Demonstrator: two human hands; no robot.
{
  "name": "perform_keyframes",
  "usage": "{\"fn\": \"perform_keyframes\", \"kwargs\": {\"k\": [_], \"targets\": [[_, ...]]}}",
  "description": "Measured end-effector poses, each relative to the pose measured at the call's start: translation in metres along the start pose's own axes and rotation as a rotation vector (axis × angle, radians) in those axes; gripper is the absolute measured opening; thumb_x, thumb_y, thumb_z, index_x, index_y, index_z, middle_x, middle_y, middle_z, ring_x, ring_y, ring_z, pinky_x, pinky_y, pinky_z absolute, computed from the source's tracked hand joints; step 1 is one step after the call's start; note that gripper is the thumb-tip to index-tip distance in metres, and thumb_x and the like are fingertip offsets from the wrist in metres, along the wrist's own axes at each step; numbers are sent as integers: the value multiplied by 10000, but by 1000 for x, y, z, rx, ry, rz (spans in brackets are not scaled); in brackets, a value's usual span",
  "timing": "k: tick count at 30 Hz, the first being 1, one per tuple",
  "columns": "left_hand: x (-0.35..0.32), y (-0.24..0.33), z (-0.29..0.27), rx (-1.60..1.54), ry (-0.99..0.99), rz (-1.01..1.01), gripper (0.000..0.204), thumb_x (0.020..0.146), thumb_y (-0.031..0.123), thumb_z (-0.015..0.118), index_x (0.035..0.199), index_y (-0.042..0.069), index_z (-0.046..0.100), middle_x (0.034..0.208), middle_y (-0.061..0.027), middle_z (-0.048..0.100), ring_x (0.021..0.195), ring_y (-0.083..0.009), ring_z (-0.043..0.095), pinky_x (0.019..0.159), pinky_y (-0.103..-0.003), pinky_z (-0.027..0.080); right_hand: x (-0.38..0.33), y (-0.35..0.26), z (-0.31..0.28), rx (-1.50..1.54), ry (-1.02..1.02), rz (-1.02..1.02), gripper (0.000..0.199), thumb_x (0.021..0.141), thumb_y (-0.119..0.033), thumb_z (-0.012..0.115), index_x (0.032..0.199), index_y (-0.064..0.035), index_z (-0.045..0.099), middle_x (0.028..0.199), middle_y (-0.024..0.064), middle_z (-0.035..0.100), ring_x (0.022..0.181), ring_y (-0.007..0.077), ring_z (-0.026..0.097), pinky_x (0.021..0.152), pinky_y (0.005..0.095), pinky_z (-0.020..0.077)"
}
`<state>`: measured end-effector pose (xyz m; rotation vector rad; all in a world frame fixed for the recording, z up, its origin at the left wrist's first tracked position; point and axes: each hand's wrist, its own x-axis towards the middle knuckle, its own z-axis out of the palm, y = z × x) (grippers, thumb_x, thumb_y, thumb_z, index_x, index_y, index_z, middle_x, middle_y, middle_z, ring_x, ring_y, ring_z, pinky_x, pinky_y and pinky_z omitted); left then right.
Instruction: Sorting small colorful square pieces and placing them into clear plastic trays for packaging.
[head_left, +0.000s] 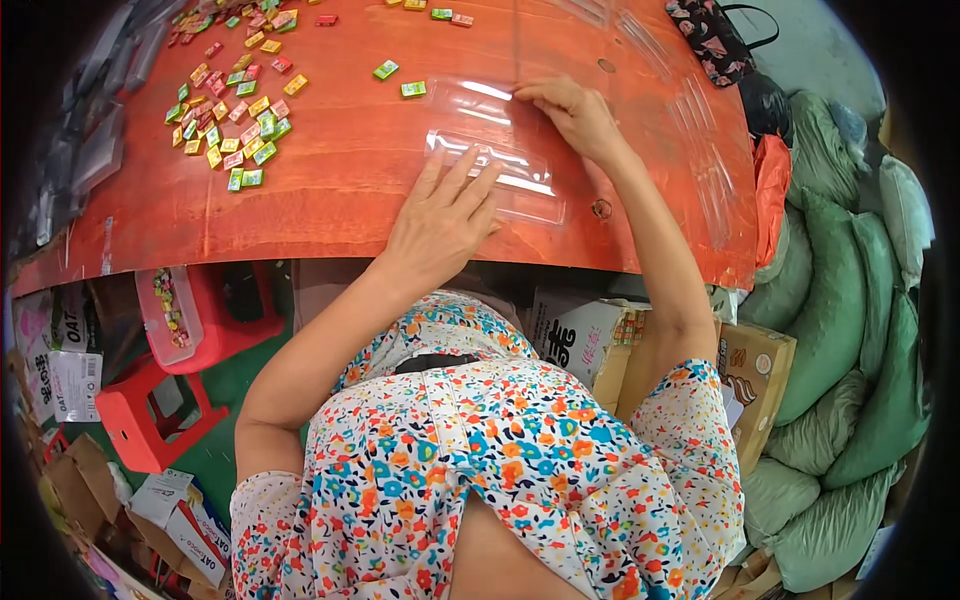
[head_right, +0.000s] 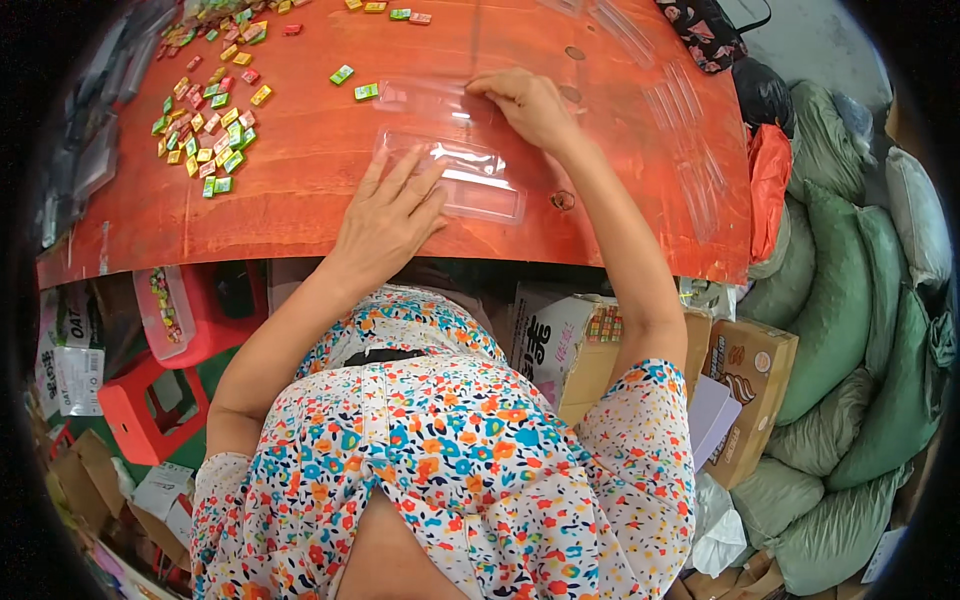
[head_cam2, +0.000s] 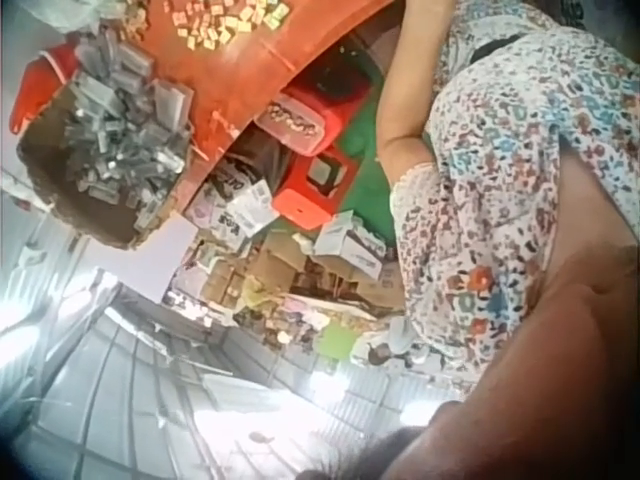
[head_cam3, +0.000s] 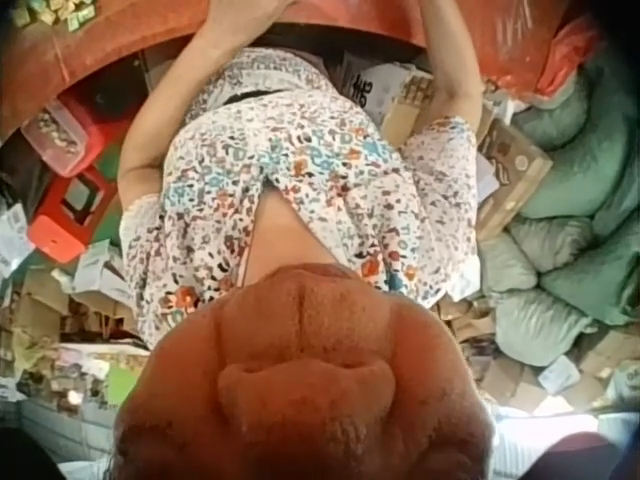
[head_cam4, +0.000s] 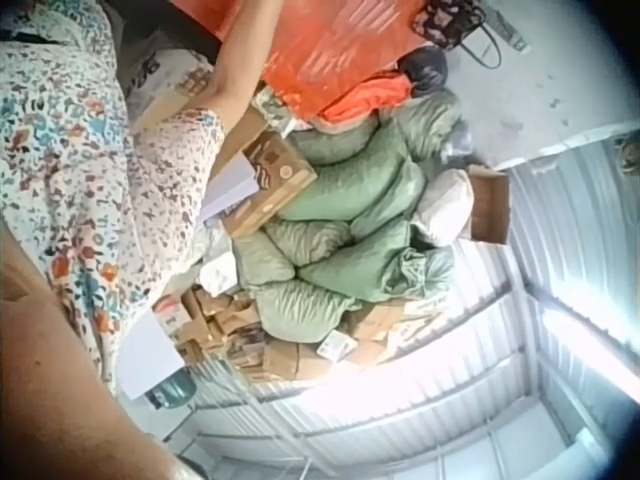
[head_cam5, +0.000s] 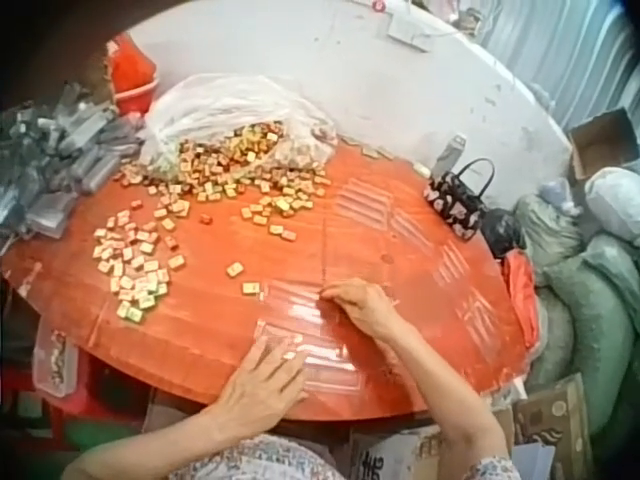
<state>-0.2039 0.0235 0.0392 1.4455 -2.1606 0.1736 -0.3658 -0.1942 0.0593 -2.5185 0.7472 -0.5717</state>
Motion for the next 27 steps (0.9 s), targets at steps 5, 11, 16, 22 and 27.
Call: {"fn": "perform_keyframes", "kwargs": {"k": [5,11,16,22,27], "targets": [[-16,-2,-10,23,33,-62,278,832,243,673,993,16,669,1286,-124,578,1285,-331,464,1125,-538,280,3,-16,2,-8,-33,-87,229,891,-23,596,1093,-65,697,1114,92,696,1046,257,652,881,337,524],[-20,-3,-12,-11,63,-138,344,850,256,649,1082,4,656,1267,-146,585,1269,-335,479,1127,-518,287,-6,-54,15,-251,-105,-273,374,951,-174,559,1315,-92,564,1410,127,500,1308,309,456,1092,425,348],[-11,-1,7,-30,39,-157,461,856,303,631,1197,-7,611,1319,-189,539,1300,-337,441,1133,-483,285,-22,-42,27,-441,-204,-136,477,995,-304,479,1428,-107,444,1530,132,351,1419,326,307,1168,473,206],[13,-8,5,-90,81,-173,457,864,260,608,1247,15,571,1376,-190,493,1306,-350,430,1122,-495,299,-8,-32,8,-513,-123,-29,424,967,-289,532,1330,-71,541,1456,157,444,1350,337,402,1108,470,311],[17,-69,-4,88,108,-221,453,880,204,566,1298,32,531,1435,-179,444,1330,-365,410,1112,-508,319,38,-67,14,-303,-82,-112,372,922,-226,597,1251,-53,593,1303,164,580,1108,362,596,927,432,487]]}}
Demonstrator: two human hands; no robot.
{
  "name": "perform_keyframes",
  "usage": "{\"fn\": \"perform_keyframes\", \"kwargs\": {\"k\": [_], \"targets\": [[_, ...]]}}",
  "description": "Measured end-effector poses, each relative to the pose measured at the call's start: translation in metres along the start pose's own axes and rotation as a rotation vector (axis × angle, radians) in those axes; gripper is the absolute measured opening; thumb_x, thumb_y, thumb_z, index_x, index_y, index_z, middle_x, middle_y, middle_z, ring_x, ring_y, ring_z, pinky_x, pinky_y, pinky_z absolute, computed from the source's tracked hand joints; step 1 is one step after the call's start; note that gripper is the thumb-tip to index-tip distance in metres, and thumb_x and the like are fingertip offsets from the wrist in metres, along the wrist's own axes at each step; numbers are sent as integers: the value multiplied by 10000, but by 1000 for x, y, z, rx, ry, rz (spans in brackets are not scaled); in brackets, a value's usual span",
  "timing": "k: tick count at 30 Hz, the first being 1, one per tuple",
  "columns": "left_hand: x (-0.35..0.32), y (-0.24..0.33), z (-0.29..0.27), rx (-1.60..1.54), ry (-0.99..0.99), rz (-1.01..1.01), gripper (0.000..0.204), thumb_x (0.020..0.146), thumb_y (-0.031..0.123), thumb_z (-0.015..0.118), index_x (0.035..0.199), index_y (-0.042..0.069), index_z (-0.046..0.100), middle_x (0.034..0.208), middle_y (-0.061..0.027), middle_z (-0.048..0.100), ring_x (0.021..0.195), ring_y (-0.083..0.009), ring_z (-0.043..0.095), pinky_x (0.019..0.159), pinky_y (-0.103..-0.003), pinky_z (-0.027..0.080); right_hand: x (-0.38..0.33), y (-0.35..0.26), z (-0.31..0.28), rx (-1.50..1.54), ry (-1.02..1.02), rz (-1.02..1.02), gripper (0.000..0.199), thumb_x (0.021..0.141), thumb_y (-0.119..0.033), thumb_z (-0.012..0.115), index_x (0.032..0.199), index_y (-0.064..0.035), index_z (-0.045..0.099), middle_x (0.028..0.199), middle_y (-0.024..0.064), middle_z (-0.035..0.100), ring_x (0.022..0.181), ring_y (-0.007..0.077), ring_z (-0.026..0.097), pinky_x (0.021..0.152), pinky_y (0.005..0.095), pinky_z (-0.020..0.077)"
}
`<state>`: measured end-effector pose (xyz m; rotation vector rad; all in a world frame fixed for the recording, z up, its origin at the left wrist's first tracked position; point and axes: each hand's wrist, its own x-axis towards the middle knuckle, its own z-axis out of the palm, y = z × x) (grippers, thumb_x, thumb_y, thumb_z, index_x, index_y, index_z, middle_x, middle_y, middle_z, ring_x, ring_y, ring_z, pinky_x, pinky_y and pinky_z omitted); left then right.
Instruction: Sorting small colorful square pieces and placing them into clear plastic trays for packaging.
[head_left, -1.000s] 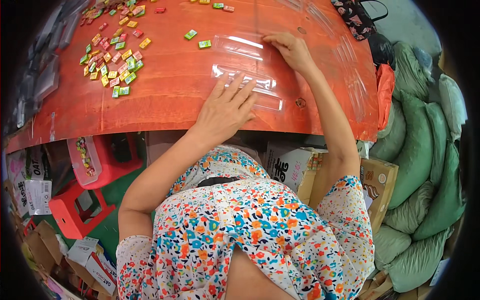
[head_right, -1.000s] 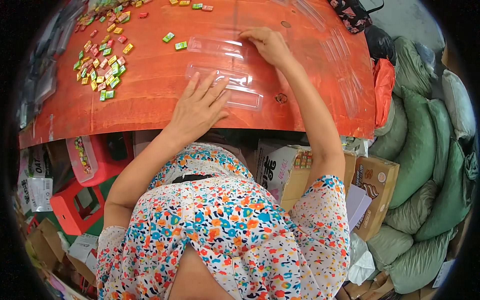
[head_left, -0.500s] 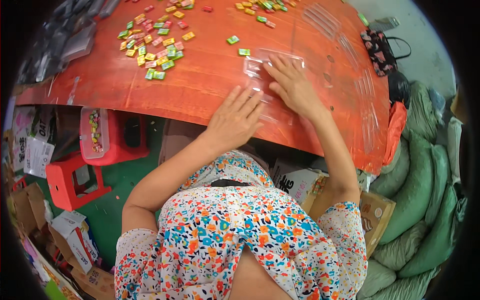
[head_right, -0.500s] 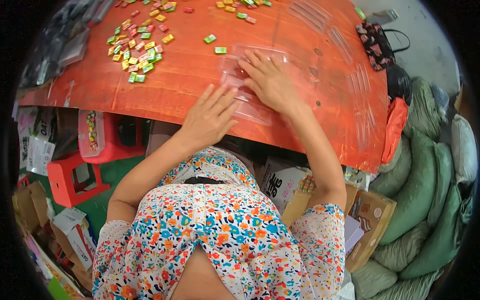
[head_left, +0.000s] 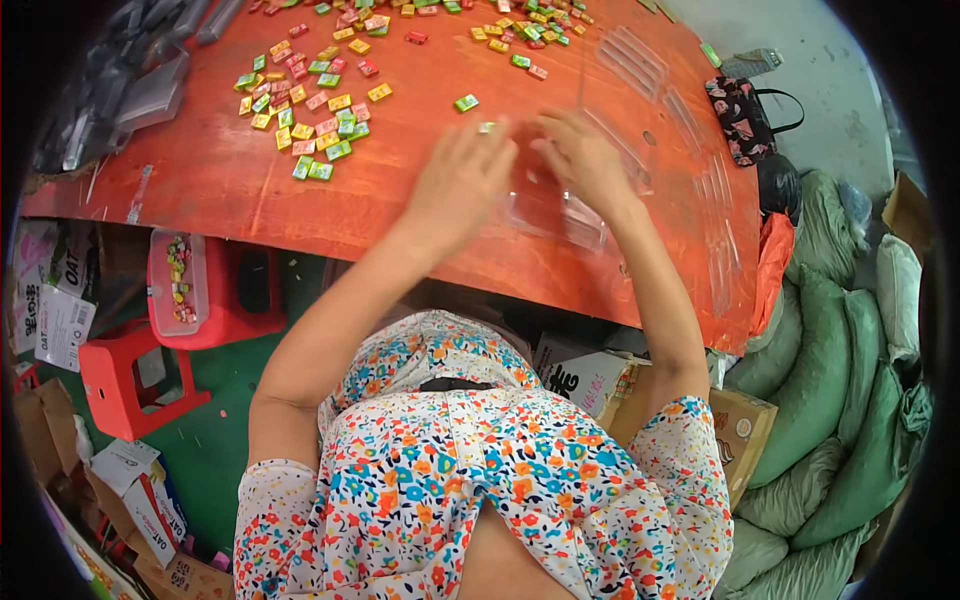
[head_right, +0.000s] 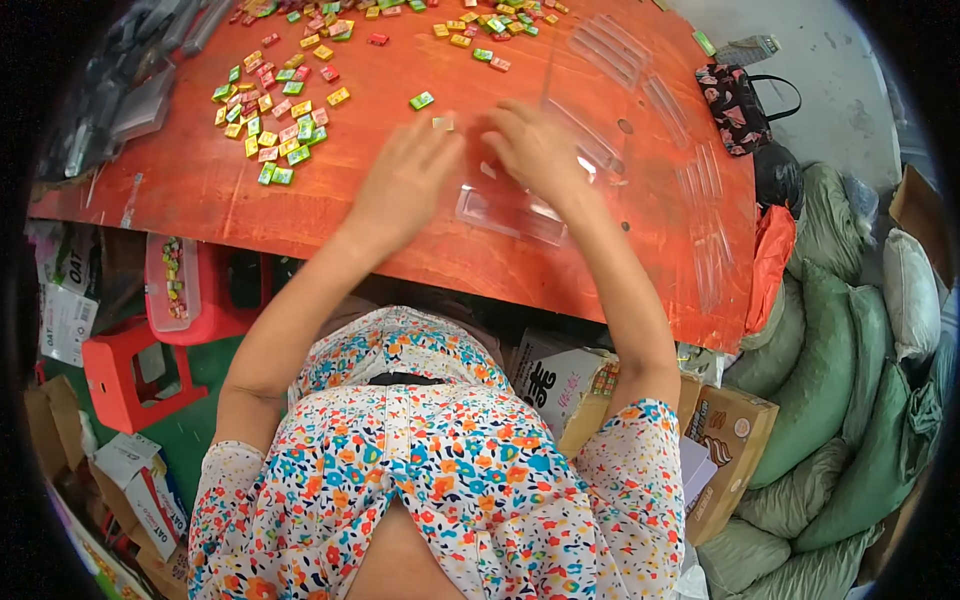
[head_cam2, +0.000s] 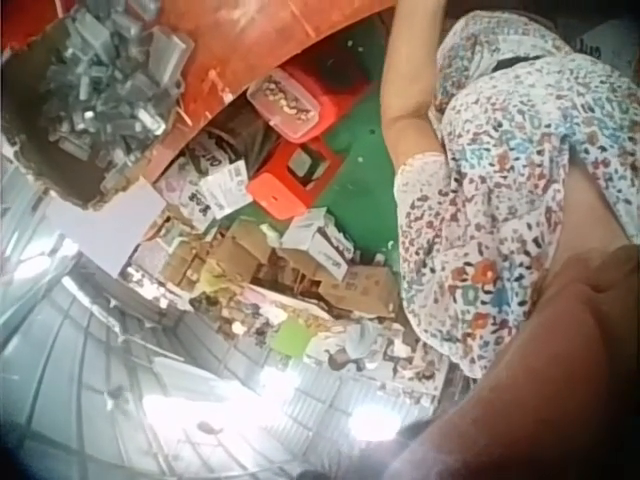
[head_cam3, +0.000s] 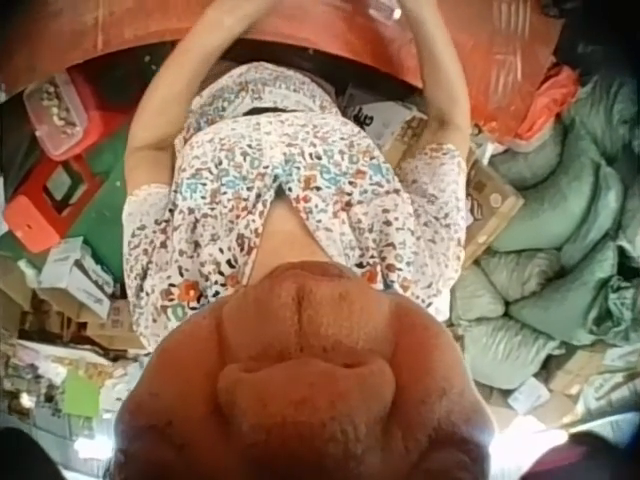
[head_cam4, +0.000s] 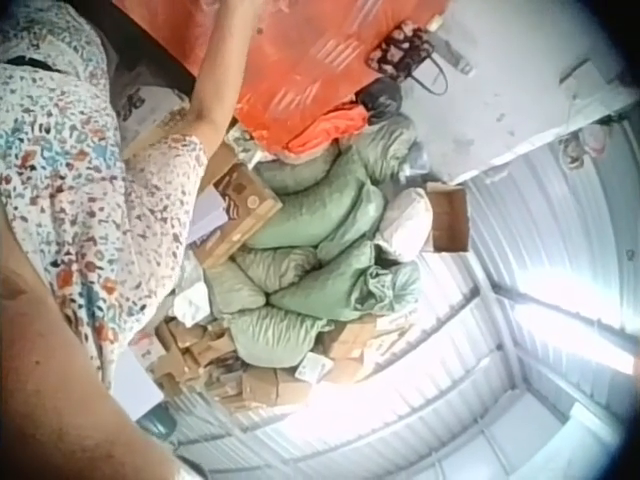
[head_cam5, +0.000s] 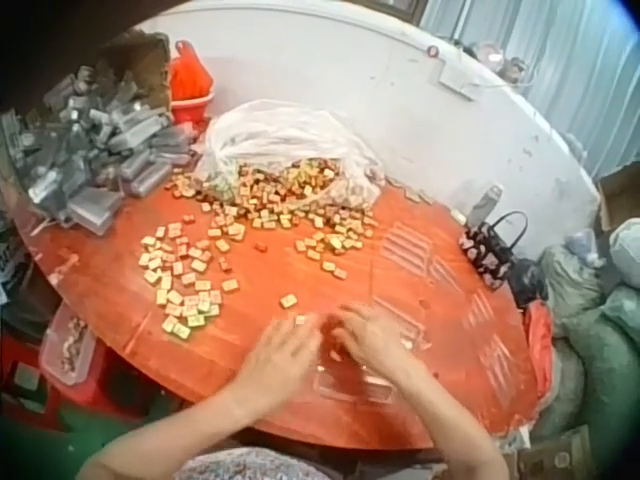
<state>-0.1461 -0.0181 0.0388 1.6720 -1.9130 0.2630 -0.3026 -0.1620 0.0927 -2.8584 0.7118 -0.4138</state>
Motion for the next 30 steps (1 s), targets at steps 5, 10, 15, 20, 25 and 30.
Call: {"fn": "perform_keyframes", "kwargs": {"k": [5,10,15,20,25,30], "targets": [[34,-62,10,45,-87,-78,488,915,228,542,1364,49,477,1480,-159,406,1369,-374,367,1129,-502,301,67,17,21,16,-59,69,351,904,-278,617,1187,-72,627,1288,219,570,1108,361,597,879,430,516],[49,-48,20,75,-287,-35,497,977,356,490,1383,69,473,1491,-151,395,1387,-358,344,1154,-481,262,130,65,63,-159,154,233,611,951,-497,494,1463,-192,357,1540,251,239,1424,425,236,1111,602,249],[32,-40,23,-9,-279,-99,471,962,312,510,1348,43,505,1463,-160,431,1364,-365,382,1145,-480,282,184,112,66,-36,150,478,679,935,-627,393,1488,-242,315,1582,189,183,1447,434,157,1107,681,137],[-18,-42,-10,35,-195,-157,409,951,227,521,1292,2,539,1420,-179,477,1335,-371,423,1123,-477,318,177,65,87,-33,-44,301,578,956,-587,357,1466,-316,360,1539,145,292,1421,417,222,1100,699,125],[-48,-43,-38,-2,-90,-267,373,938,120,546,1285,-14,538,1385,-214,498,1308,-358,458,1111,-473,339,132,-31,82,3,-213,53,590,969,-596,331,1491,-323,320,1587,141,191,1448,443,145,1091,734,73],[-63,-34,-50,-27,-38,-270,355,922,69,539,1268,-11,547,1338,-201,537,1266,-356,500,1088,-465,380,93,-66,73,315,-321,-252,628,989,-587,311,1541,-306,209,1625,114,50,1479,393,57,1096,716,31]]}}
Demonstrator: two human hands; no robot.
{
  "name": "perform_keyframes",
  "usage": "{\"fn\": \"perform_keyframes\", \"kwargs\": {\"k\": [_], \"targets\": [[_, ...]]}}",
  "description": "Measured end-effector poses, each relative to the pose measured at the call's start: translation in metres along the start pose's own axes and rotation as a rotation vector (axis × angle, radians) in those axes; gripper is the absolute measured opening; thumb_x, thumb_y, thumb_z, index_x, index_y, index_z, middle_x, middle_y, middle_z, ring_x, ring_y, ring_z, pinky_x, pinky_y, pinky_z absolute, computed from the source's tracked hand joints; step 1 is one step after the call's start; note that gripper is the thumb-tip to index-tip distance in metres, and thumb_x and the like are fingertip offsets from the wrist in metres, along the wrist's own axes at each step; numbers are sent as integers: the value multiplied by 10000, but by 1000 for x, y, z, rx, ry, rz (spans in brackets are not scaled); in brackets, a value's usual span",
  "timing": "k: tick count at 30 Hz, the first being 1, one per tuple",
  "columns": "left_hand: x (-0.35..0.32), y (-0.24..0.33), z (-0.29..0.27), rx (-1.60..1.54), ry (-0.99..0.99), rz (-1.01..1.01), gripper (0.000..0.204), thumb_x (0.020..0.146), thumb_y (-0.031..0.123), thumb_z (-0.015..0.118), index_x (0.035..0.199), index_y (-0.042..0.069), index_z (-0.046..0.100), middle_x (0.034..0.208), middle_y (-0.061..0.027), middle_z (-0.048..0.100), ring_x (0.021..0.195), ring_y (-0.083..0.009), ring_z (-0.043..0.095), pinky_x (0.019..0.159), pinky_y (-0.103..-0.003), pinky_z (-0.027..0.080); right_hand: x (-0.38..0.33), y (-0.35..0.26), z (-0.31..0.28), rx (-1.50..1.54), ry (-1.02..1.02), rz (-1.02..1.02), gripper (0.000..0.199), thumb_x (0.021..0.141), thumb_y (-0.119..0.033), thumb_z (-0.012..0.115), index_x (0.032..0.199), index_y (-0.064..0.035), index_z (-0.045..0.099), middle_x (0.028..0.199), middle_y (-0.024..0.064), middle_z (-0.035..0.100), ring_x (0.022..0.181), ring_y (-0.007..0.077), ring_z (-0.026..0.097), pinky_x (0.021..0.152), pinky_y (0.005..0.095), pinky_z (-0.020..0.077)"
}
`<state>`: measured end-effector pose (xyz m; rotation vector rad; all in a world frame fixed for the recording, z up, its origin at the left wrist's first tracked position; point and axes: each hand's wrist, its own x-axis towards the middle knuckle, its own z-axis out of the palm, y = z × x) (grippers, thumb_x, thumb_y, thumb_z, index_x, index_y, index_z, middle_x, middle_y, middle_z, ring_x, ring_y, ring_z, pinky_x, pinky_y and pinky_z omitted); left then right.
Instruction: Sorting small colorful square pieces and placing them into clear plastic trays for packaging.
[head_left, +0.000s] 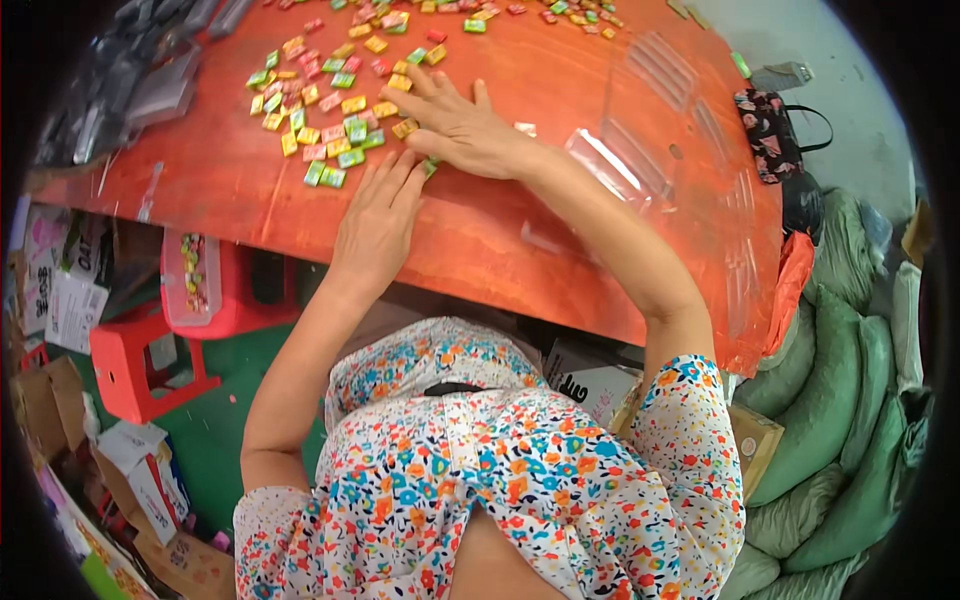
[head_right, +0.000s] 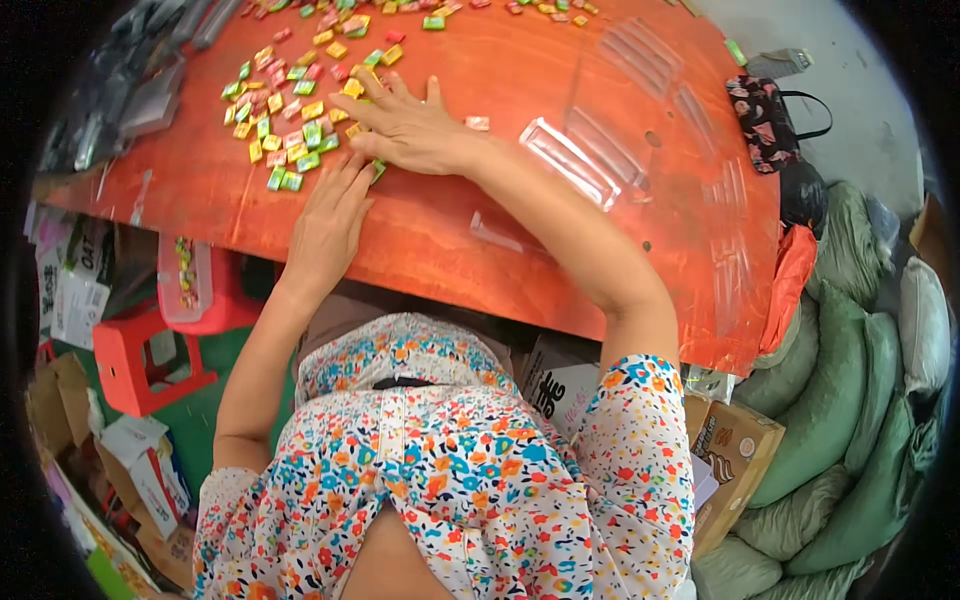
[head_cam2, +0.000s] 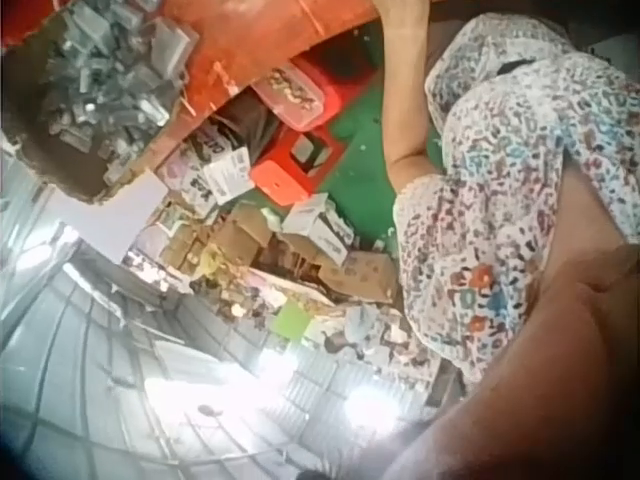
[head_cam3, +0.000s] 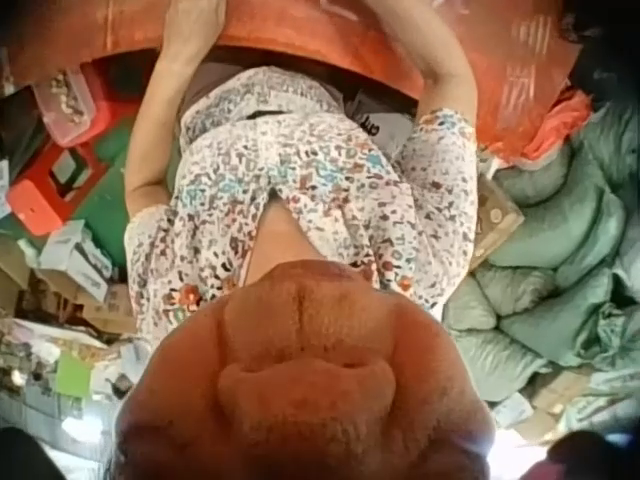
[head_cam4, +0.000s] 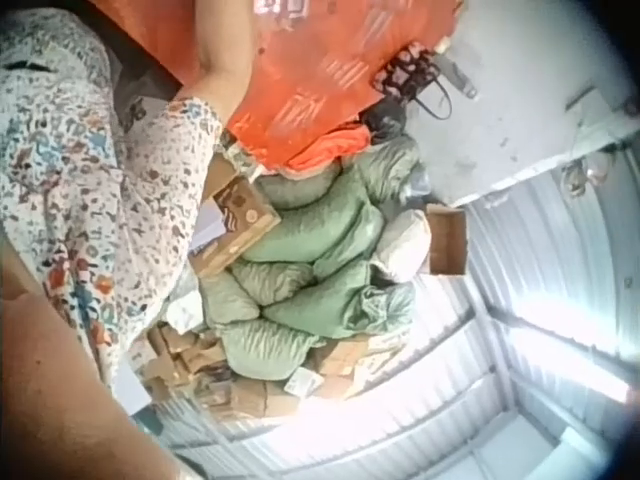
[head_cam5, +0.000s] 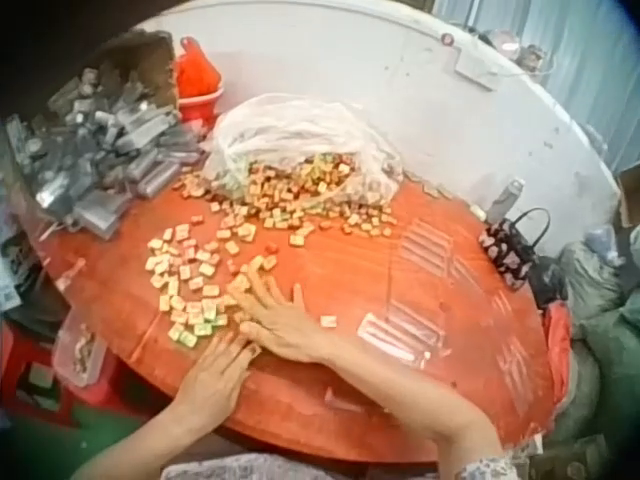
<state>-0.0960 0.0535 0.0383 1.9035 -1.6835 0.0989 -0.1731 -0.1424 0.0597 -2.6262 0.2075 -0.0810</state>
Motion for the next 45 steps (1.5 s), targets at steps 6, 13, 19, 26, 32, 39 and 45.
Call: {"fn": "perform_keyframes", "kwargs": {"k": [6,13,19,26,32,39,45], "targets": [[-22,-2,-7,-2,13,17,404,870,-12,518,1272,6,552,1342,-172,540,1270,-340,499,1088,-452,384,-45,14,-27,516,203,-3,594,1011,-383,471,1539,-226,248,1586,115,247,1430,283,312,1129,457,300],[-23,-9,-22,-6,93,8,302,854,21,574,1150,8,632,1111,-128,634,1023,-300,600,887,-418,481,-64,-17,-19,-5,284,179,293,924,-244,621,1172,-92,653,1124,118,649,990,258,651,814,359,519],[-15,-14,-25,-102,137,-47,246,843,65,620,1083,16,647,995,-119,624,940,-309,598,813,-414,501,-58,-41,-10,-285,378,185,273,863,-270,680,1067,-89,690,935,97,650,851,288,650,723,390,519],[2,-16,-17,-176,87,-64,243,824,74,646,1065,41,649,957,-124,600,948,-324,596,813,-420,500,-46,-43,9,-314,443,11,262,842,-260,686,1037,-85,694,925,101,646,832,302,650,704,405,527],[-3,-15,-22,-203,61,-78,226,828,67,641,1050,29,653,960,-125,589,947,-323,601,802,-424,504,-53,-11,-6,-405,444,134,184,870,-218,634,1017,-131,703,917,77,655,822,315,652,699,426,526],[1,-14,-19,-202,58,-141,226,817,67,638,1039,24,650,962,-122,578,936,-312,605,792,-425,508,-57,-20,-35,-286,405,331,222,896,-217,596,1057,-106,702,1004,84,686,879,288,668,758,381,521],[10,-16,-25,-231,-10,-67,260,803,82,648,1057,25,635,970,-123,562,939,-316,599,785,-428,505,-58,-4,-40,-235,327,251,218,894,-178,610,1065,-73,696,989,97,690,866,283,668,757,366,525]]}}
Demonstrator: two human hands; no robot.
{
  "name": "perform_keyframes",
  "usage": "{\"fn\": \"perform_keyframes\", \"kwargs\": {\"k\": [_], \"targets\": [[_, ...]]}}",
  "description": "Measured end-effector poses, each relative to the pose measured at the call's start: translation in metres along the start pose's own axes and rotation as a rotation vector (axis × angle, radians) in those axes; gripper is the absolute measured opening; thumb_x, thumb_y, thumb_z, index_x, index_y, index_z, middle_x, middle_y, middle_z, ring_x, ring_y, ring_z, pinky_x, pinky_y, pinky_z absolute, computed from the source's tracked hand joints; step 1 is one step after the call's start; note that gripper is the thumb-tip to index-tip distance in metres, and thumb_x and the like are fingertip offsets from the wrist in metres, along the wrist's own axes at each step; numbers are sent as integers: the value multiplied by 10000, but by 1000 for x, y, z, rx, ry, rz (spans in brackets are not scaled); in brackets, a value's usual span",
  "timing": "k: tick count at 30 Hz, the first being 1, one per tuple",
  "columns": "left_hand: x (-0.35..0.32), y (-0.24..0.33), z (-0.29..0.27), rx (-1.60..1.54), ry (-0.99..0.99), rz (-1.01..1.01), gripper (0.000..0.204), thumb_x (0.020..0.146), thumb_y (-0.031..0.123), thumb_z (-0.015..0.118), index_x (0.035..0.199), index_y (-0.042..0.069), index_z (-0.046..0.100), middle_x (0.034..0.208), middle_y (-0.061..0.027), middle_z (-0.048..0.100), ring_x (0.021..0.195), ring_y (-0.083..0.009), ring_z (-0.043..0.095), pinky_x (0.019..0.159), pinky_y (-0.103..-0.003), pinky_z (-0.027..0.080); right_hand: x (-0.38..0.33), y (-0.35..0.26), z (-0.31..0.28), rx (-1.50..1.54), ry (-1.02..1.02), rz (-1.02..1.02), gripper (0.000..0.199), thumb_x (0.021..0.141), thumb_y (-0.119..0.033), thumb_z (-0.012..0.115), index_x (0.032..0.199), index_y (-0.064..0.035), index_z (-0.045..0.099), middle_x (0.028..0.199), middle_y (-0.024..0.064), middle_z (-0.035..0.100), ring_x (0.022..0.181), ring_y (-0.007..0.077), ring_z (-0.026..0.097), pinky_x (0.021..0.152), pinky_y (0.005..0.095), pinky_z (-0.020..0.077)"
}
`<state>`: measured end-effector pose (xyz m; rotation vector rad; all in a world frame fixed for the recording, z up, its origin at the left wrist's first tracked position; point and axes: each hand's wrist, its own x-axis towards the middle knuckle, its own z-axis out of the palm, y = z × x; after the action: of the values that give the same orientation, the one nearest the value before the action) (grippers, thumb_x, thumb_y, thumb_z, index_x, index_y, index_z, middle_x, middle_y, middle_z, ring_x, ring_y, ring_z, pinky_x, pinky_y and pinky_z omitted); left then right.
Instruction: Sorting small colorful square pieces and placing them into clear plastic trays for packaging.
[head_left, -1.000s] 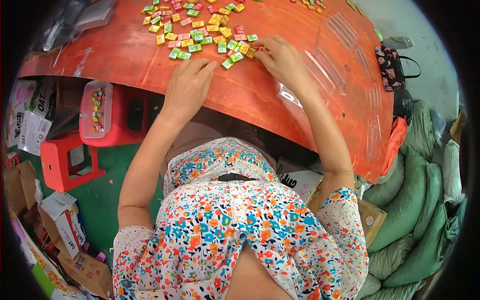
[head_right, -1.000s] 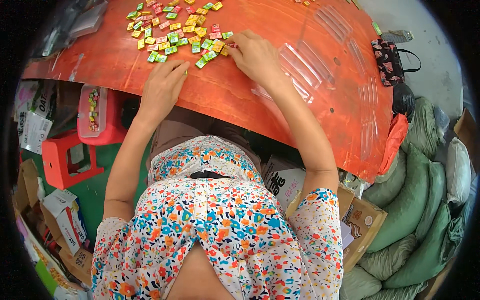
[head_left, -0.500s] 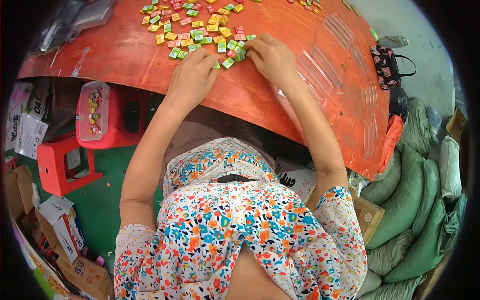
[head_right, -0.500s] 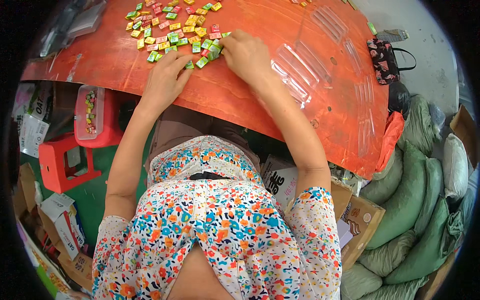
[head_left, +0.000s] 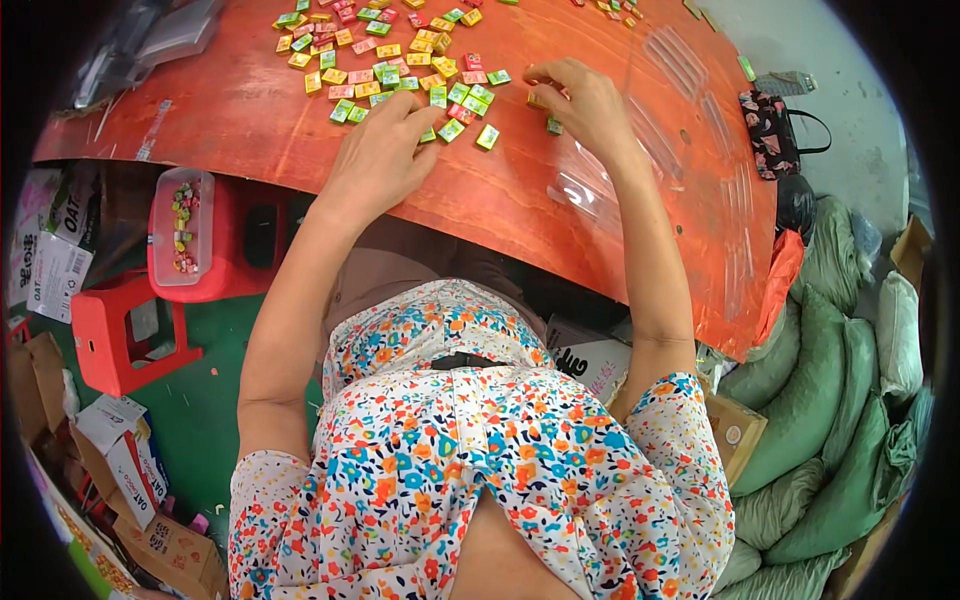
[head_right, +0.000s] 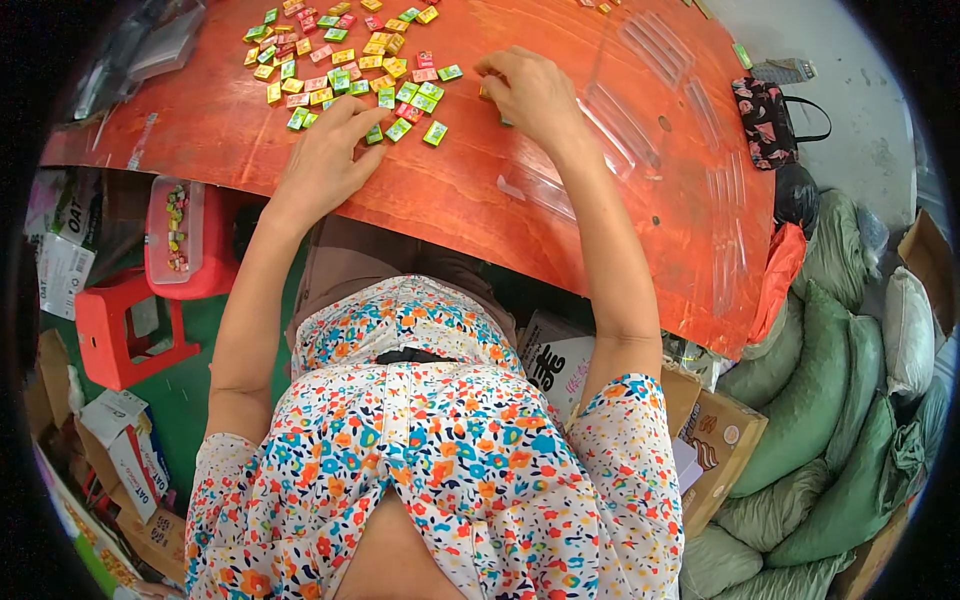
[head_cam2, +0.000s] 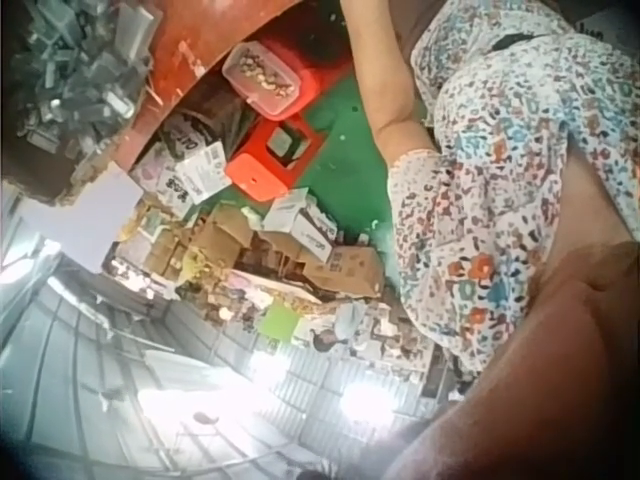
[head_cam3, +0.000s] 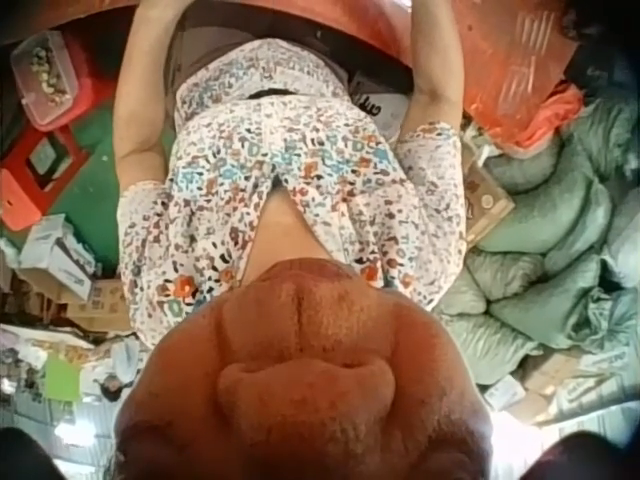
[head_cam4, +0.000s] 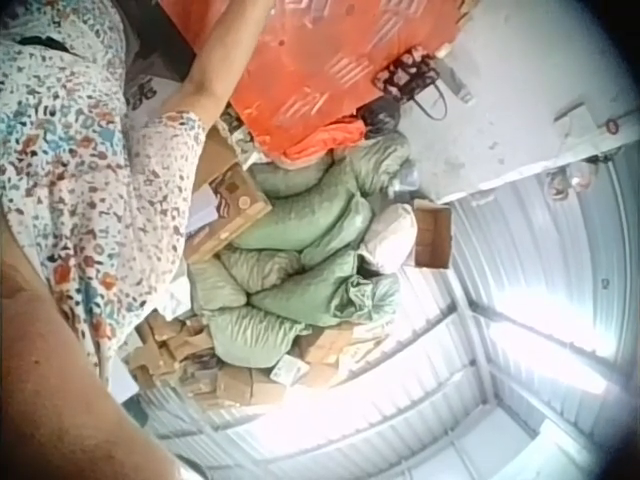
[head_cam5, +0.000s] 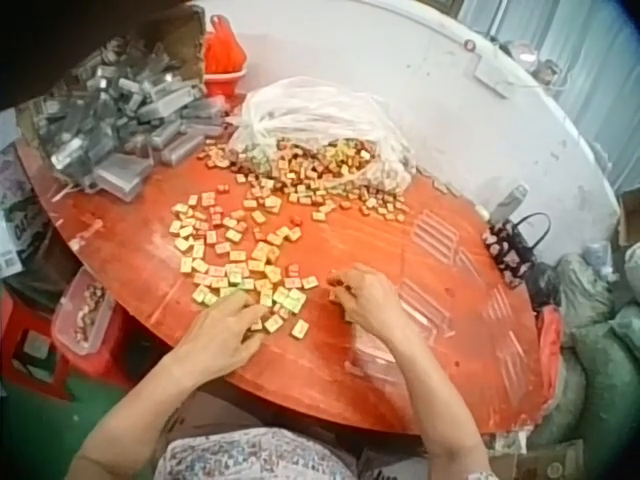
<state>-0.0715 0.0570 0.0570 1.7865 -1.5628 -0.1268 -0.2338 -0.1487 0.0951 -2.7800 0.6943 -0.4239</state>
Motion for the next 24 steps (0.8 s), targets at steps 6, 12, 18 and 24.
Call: {"fn": "perform_keyframes", "kwargs": {"k": [6,12,18,24], "targets": [[12,-5,0,-2,-94,65,302,804,139,686,1079,28,629,969,-132,558,924,-328,596,790,-432,500,-8,-43,19,185,-83,-184,216,861,-89,629,1068,-67,687,975,103,673,872,305,651,761,380,526],[8,-1,6,75,-88,26,272,807,178,707,1009,17,622,967,-136,566,905,-334,606,763,-438,509,-2,-38,29,51,-63,-408,293,794,-92,627,1080,-88,688,1057,107,640,1003,296,609,861,416,503],[-13,14,5,136,-7,-173,310,787,236,748,958,14,614,956,-148,564,888,-344,612,713,-458,515,-1,-41,28,48,-106,-363,248,840,-166,659,1072,-80,678,1028,99,620,968,295,613,837,406,500],[-26,15,-4,130,-8,-163,328,780,244,758,982,28,613,957,-133,546,885,-342,609,715,-451,515,-13,-49,27,34,-36,-407,261,832,-230,679,1042,-74,676,988,88,615,905,278,609,782,388,489]]}}
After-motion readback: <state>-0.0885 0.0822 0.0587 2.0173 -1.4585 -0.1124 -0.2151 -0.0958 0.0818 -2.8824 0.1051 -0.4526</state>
